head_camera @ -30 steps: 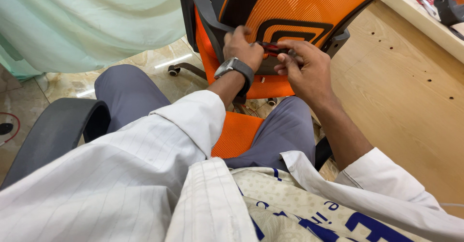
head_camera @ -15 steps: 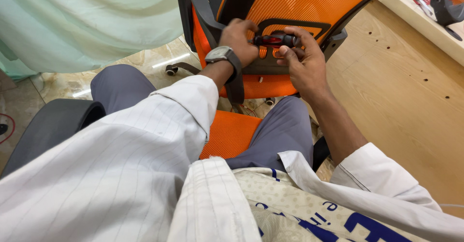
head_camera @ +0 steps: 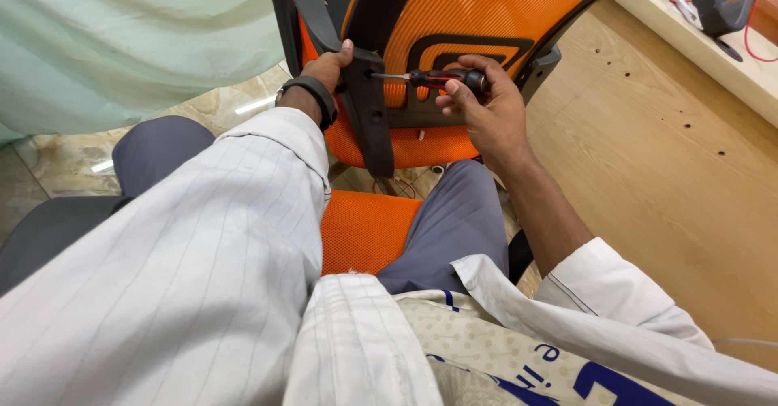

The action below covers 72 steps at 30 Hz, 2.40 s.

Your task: The person uses a screwdriver to tighten a screw on the backrest of an orange office chair. They hold the chair frame with one hand and turn the screwdriver with the other, working on the same fastener throughout the clip.

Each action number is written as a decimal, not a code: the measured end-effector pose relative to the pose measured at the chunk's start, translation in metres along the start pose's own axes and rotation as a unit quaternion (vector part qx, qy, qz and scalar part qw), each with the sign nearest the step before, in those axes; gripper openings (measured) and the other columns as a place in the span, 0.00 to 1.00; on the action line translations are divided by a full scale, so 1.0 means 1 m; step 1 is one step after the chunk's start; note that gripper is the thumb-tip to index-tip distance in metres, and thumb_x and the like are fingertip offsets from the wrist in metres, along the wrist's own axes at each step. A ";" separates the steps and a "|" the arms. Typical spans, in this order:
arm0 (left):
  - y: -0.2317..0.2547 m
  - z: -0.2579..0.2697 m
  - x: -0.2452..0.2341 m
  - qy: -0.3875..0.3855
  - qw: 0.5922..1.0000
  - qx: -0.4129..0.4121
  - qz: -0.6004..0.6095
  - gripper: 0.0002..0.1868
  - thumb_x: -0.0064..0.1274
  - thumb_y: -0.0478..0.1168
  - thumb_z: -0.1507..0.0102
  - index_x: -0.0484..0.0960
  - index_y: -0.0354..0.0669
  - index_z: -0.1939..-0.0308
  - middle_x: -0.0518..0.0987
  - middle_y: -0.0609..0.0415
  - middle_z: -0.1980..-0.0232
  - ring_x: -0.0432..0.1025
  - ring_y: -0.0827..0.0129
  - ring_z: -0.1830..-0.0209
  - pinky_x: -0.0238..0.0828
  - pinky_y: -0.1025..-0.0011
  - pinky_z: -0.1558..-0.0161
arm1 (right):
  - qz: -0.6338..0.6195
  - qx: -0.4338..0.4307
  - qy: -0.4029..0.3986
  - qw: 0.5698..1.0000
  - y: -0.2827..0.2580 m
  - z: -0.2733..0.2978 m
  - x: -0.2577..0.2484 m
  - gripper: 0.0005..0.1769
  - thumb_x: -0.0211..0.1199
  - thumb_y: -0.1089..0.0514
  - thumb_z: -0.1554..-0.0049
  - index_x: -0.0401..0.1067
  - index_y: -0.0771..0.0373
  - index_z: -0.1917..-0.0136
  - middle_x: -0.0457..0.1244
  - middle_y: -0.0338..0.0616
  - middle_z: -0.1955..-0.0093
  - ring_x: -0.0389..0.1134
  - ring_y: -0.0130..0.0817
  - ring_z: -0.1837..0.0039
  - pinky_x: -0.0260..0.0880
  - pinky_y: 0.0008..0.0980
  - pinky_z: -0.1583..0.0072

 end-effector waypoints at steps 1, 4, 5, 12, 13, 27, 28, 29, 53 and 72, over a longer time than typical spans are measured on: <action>-0.003 -0.004 0.003 -0.022 1.000 0.017 0.008 0.45 0.53 0.63 0.38 0.65 0.32 0.28 0.64 0.39 0.24 0.55 0.50 0.21 0.48 0.53 0.23 | 0.003 0.009 0.000 1.000 0.001 0.002 -0.001 0.23 0.61 0.62 0.35 0.62 0.69 0.29 0.65 0.50 0.43 0.73 0.30 0.48 0.79 0.25 0.49; -0.009 -0.016 0.009 -0.039 0.991 0.053 -0.120 0.45 0.44 0.68 0.36 0.68 0.36 0.28 0.65 0.41 0.23 0.55 0.52 0.20 0.45 0.58 0.21 | 0.020 0.020 -0.008 1.000 -0.001 0.002 -0.004 0.22 0.61 0.61 0.35 0.63 0.69 0.30 0.67 0.49 0.44 0.74 0.29 0.48 0.80 0.25 0.48; -0.009 -0.021 0.009 -0.033 0.980 0.063 -0.188 0.45 0.40 0.70 0.36 0.69 0.38 0.27 0.66 0.42 0.23 0.56 0.52 0.20 0.45 0.58 0.21 | 0.031 0.016 -0.013 0.999 -0.004 0.001 -0.004 0.22 0.60 0.61 0.35 0.63 0.69 0.30 0.67 0.48 0.44 0.74 0.29 0.48 0.80 0.24 0.48; -0.024 -0.075 0.011 -0.087 0.978 0.104 0.161 0.45 0.47 0.67 0.36 0.68 0.35 0.28 0.68 0.42 0.24 0.62 0.53 0.24 0.53 0.60 0.25 | 0.046 0.028 -0.002 0.999 -0.003 0.004 -0.001 0.22 0.60 0.60 0.36 0.63 0.69 0.31 0.66 0.50 0.45 0.75 0.30 0.48 0.81 0.25 0.49; -0.026 -0.083 0.011 -0.096 0.965 0.123 0.212 0.44 0.47 0.67 0.37 0.69 0.36 0.29 0.70 0.41 0.26 0.65 0.53 0.26 0.56 0.60 0.26 | 0.040 0.026 -0.005 0.999 -0.002 0.005 -0.001 0.22 0.60 0.60 0.35 0.63 0.69 0.31 0.66 0.50 0.45 0.75 0.30 0.48 0.81 0.25 0.49; -0.031 -0.012 0.003 -0.065 0.975 0.044 0.208 0.39 0.56 0.64 0.49 0.78 0.50 0.39 0.78 0.46 0.38 0.71 0.52 0.39 0.66 0.50 0.40 | 0.000 0.021 -0.014 1.000 0.003 0.006 -0.009 0.20 0.59 0.62 0.34 0.63 0.71 0.32 0.68 0.52 0.45 0.75 0.31 0.48 0.80 0.25 0.47; -0.030 0.002 -0.005 -0.030 0.990 -0.001 0.141 0.42 0.52 0.67 0.51 0.78 0.55 0.36 0.75 0.48 0.34 0.67 0.50 0.36 0.62 0.43 0.40 | 0.012 0.013 -0.020 1.000 0.001 0.006 -0.007 0.20 0.59 0.62 0.35 0.63 0.71 0.32 0.68 0.52 0.44 0.75 0.31 0.48 0.81 0.26 0.46; -0.031 0.015 -0.010 0.005 0.996 -0.049 0.073 0.45 0.48 0.70 0.53 0.77 0.60 0.34 0.72 0.49 0.30 0.63 0.47 0.33 0.57 0.37 0.41 | 0.024 0.004 -0.026 0.999 -0.002 0.007 -0.005 0.19 0.59 0.63 0.35 0.64 0.72 0.32 0.68 0.52 0.44 0.75 0.32 0.47 0.81 0.26 0.45; -0.023 0.070 -0.031 0.004 0.996 -0.049 0.070 0.57 0.48 0.74 0.52 0.61 0.53 0.23 0.54 0.41 0.19 0.45 0.33 0.20 0.47 0.17 0.36 | 0.117 -0.042 -0.049 0.991 -0.025 0.018 0.017 0.17 0.60 0.65 0.36 0.67 0.70 0.35 0.70 0.53 0.47 0.77 0.33 0.47 0.84 0.27 0.44; 0.025 0.112 -0.015 0.201 0.874 -0.004 -0.443 0.43 0.27 0.70 0.33 0.82 0.38 0.43 0.82 0.37 0.45 0.78 0.48 0.43 0.74 0.51 0.43 | 0.112 -0.051 -0.073 0.990 -0.024 0.011 0.019 0.15 0.59 0.66 0.36 0.67 0.70 0.36 0.68 0.52 0.47 0.77 0.34 0.47 0.83 0.26 0.45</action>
Point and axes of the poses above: each hand's wrist, its own z-axis away from the middle knuckle, its own x-axis out of the palm, y = z × x, the point moved 3 cm from there along -z, towards the middle knuckle
